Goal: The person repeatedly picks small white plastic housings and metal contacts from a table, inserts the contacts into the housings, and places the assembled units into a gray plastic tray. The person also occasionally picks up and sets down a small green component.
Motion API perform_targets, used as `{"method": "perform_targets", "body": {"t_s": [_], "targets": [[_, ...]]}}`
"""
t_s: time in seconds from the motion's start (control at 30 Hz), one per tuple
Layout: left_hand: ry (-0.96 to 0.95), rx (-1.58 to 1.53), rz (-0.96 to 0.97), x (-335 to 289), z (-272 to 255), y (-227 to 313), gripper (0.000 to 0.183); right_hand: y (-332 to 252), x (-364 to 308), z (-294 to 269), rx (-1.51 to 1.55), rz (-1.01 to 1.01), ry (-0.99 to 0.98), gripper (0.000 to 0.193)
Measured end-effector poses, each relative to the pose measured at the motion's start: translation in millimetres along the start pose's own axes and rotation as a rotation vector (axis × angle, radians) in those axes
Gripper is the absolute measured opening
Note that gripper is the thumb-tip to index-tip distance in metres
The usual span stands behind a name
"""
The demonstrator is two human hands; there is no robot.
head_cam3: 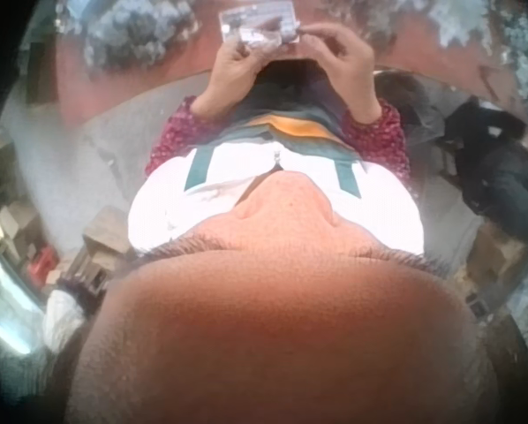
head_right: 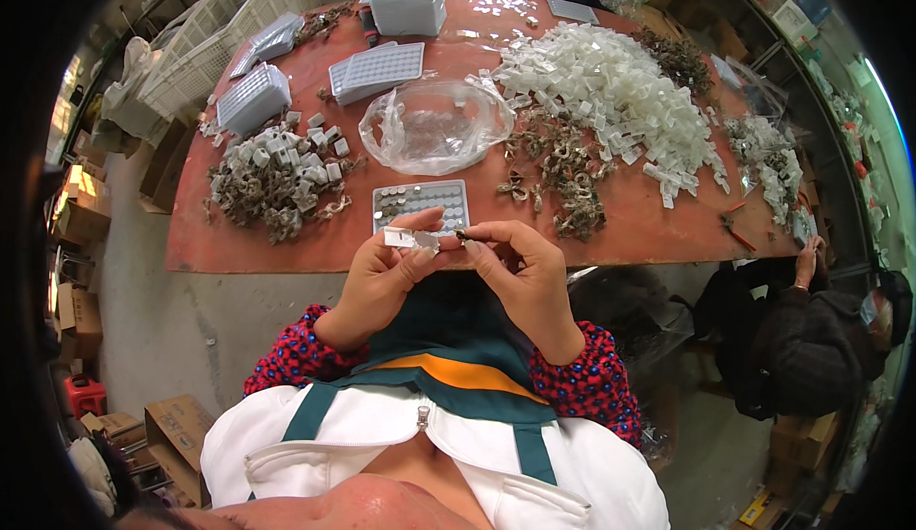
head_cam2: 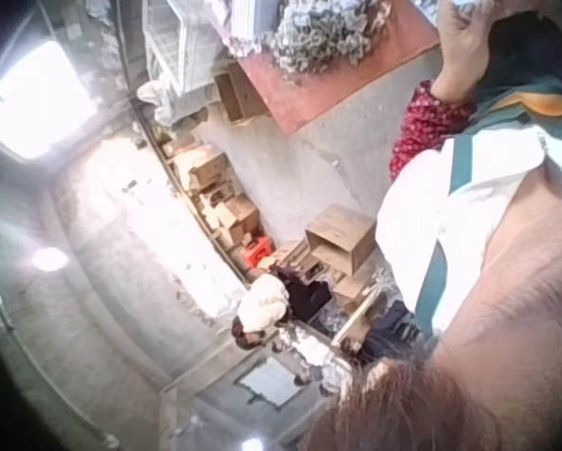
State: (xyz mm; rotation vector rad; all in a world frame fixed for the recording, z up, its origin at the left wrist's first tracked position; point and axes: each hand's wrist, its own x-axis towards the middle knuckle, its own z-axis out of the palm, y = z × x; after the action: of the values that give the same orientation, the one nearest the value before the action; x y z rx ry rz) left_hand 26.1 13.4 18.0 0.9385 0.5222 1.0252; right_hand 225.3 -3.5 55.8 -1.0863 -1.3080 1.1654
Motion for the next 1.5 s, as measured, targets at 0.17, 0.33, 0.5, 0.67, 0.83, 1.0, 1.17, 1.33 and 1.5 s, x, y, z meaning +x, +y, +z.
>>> {"method": "perform_targets", "body": {"t_s": [0.17,0.33,0.5,0.67,0.83,1.0,1.17,1.33,1.5], "targets": [[0.083,0.088,0.204,-3.6,-6.1,-8.2,0.048,-3.4,1.1,5.0,-0.23,-0.211,-0.032,0.014],[0.129,0.182,0.32,-5.1,-9.3,-13.3,0.04,-10.4,4.4,11.5,-0.538,-0.505,-0.048,0.01],[0.126,0.254,0.407,-4.5,-9.0,-14.4,0.032,-14.1,3.6,16.4,-0.539,-0.505,-0.044,0.008],[0.137,0.317,0.385,-4.2,-11.9,-13.5,0.034,-14.2,0.7,19.1,-0.564,-0.408,-0.014,0.011],[0.141,0.292,0.375,-4.3,-12.3,-15.0,0.035,-15.3,3.3,17.1,-0.703,-0.554,0.021,0.013],[0.141,0.27,0.39,-5.4,-9.0,-15.4,0.035,-15.3,3.5,18.4,-0.7,-0.633,-0.013,0.016],[0.148,0.29,0.431,-5.3,-6.0,-14.2,0.033,-13.0,1.7,23.2,-0.57,-0.527,0.006,0.017],[0.137,0.292,0.429,-4.7,-5.6,-14.1,0.032,-12.0,1.3,24.4,-0.509,-0.416,0.005,0.014],[0.175,0.262,0.394,-5.5,-5.9,-14.9,0.032,-10.9,1.7,23.8,-0.435,-0.321,-0.047,0.012]]}}
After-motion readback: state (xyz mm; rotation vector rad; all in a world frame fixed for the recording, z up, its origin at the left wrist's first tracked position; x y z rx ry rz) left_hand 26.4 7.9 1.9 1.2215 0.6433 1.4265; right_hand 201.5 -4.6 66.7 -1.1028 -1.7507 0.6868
